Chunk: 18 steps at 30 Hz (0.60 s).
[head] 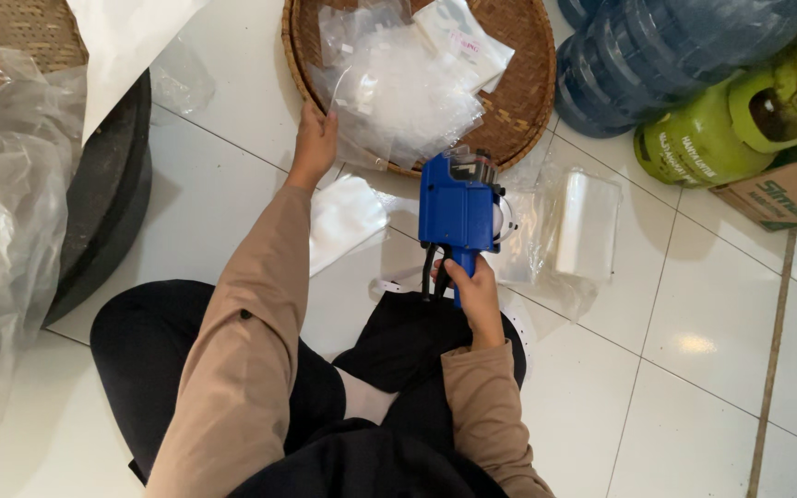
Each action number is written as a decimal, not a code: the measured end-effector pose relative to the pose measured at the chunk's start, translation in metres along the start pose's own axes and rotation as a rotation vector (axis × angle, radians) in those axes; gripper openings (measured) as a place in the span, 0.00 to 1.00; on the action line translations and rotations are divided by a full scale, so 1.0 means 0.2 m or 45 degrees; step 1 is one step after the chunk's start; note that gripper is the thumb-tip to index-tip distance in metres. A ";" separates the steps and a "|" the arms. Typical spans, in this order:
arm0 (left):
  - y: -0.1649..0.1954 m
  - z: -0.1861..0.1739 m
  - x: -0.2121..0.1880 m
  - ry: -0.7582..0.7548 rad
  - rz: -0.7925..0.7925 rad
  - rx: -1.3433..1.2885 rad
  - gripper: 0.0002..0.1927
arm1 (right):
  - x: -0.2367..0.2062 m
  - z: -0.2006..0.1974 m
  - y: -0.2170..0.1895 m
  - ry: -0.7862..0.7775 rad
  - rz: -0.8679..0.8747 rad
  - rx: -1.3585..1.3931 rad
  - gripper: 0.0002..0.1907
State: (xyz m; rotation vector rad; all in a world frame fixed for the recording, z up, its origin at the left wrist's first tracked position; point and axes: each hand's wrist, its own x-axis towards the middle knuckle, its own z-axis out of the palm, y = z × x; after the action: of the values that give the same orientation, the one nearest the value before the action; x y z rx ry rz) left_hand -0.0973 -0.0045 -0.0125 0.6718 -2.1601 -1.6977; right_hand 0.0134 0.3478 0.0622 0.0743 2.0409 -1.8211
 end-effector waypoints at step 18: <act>-0.34 -0.32 -0.35 -0.483 -0.065 1.032 0.32 | -0.04 0.37 0.09 -0.289 -0.197 -0.886 0.29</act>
State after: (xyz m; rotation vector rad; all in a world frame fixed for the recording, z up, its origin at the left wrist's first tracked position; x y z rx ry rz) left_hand 0.0055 -0.0321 -0.0592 0.6148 -3.1498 -0.9620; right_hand 0.0446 0.2815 0.0418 -0.4712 2.4276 -1.0372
